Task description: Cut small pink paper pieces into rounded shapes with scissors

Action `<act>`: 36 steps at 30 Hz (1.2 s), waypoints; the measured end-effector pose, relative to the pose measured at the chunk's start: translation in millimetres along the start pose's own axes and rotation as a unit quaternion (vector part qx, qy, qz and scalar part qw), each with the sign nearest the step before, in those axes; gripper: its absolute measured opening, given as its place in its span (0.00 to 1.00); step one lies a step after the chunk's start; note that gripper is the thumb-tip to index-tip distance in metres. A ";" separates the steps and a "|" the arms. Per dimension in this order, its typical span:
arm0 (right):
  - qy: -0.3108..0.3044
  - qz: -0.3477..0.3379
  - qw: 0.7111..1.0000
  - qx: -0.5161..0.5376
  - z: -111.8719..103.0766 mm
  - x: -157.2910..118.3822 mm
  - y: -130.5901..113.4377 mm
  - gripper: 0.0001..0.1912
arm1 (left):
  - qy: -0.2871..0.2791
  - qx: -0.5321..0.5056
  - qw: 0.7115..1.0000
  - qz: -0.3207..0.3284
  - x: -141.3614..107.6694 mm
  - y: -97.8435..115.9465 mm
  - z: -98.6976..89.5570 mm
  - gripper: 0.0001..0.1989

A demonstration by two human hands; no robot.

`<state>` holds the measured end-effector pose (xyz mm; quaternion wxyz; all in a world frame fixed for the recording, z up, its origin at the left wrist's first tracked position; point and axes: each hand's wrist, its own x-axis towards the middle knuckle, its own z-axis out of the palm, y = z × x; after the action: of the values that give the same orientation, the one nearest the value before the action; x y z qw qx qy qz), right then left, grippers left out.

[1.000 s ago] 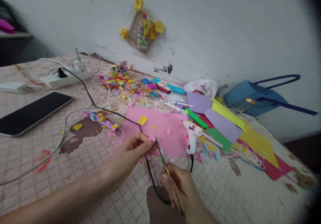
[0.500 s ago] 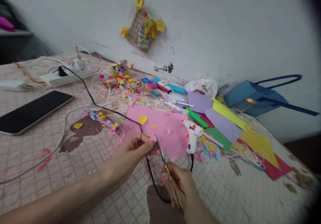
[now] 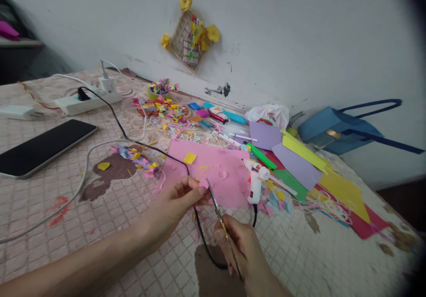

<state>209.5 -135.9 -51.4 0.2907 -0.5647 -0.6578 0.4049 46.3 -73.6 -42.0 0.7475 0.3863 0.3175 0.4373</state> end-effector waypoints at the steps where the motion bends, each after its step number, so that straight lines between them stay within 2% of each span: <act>1: 0.000 0.002 1.000 0.002 0.2 -0.2 -0.1 0.23 | 0.000 -0.001 1.000 -0.001 0.0 -0.1 0.1 0.07; 8: -0.007 0.007 1.000 0.016 1.9 -1.3 -0.2 0.23 | 0.004 -0.015 1.000 -0.003 0.6 0.0 1.6 0.07; 13: -0.010 0.009 1.000 0.007 -1.1 -0.9 -1.2 0.23 | -0.002 0.013 1.000 0.003 1.6 2.5 -0.3 0.07; 25: -0.023 0.011 0.998 -0.054 -15.6 -4.4 -2.4 0.16 | -0.070 0.093 0.993 -0.016 9.1 17.7 -9.2 0.08; 36: -0.047 -0.013 0.987 -0.154 -26.7 -7.9 2.0 0.15 | -0.159 0.116 0.980 -0.030 14.6 31.6 -15.2 0.07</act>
<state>234.5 -138.1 -39.0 0.1740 -0.5745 -0.7325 0.3212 27.1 -45.8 -24.5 0.7514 0.5255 0.2548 0.3072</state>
